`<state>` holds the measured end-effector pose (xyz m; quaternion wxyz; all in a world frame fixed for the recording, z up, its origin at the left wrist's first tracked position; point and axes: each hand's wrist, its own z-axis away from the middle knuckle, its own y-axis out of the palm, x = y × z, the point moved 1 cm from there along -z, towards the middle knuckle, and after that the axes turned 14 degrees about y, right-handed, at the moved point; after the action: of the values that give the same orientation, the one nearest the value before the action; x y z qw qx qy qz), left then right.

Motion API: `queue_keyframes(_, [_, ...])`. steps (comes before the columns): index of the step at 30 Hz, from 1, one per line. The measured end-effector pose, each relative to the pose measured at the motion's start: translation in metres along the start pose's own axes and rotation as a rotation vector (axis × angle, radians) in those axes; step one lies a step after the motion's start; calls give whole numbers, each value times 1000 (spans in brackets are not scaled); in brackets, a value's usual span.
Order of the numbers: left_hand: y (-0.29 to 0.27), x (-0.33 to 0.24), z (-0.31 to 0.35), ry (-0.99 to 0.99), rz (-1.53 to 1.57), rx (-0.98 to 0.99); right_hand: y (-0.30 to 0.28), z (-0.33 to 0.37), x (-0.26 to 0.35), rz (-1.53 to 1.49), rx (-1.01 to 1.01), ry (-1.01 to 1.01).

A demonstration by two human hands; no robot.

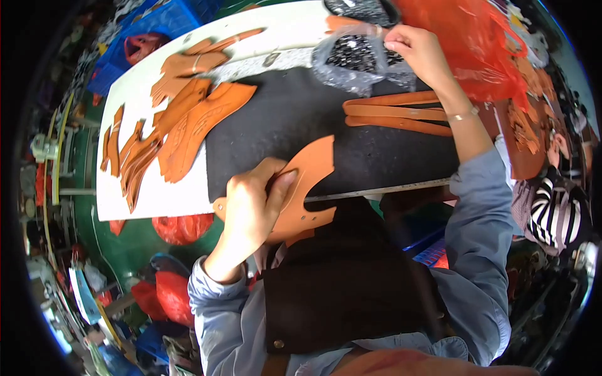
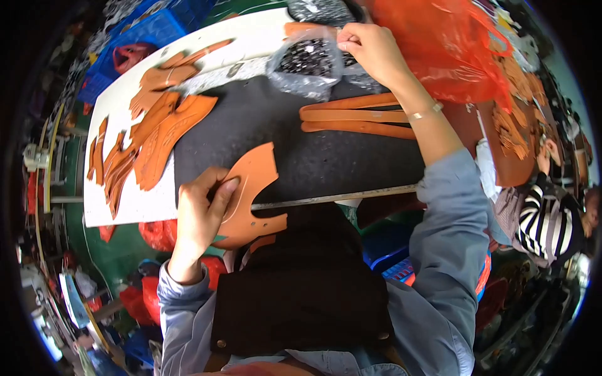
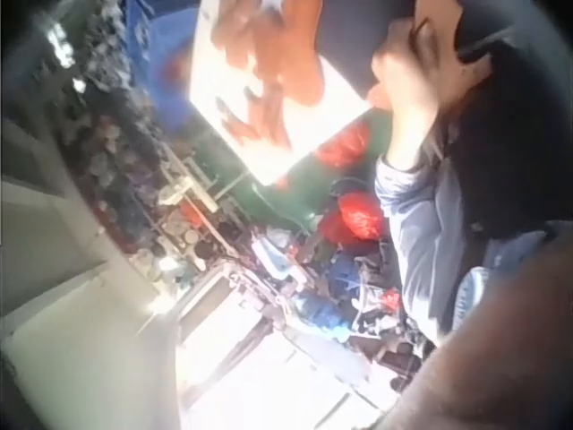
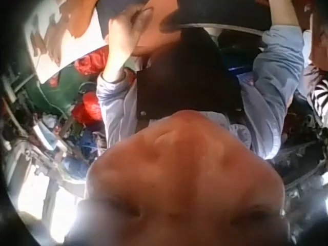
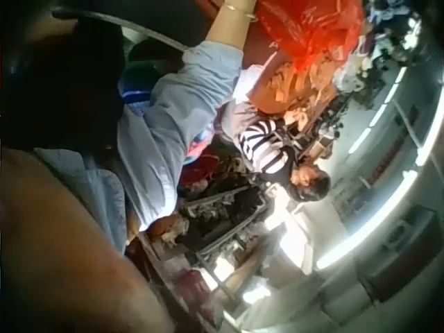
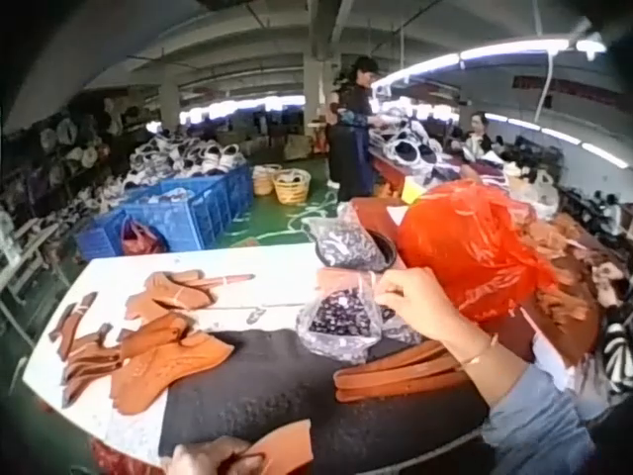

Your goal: The person assembles leather shoe upper components by hand at a production workbench.

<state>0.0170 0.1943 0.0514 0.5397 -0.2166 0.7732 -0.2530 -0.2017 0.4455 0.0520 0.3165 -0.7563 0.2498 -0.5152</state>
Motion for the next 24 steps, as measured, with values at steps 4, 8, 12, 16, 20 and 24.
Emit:
queue_keyframes(4, [-8,-6,0,-12,16,-15,15,77,95,-464,400,-206])
queue_keyframes(8, [-10,-13,1,-2,83,-29,31,103,116,-509,489,-277])
queue_keyframes(12, [-10,-14,6,77,59,-72,37,114,121,-449,449,-284])
queue_keyframes(16, [-8,-11,12,134,16,-105,36,118,126,-361,179,-440])
queue_keyframes(20, [-12,-14,19,124,21,-148,31,122,128,-402,161,-456])
queue_keyframes(24, [-11,-13,18,109,55,-162,31,122,128,-434,162,-457])
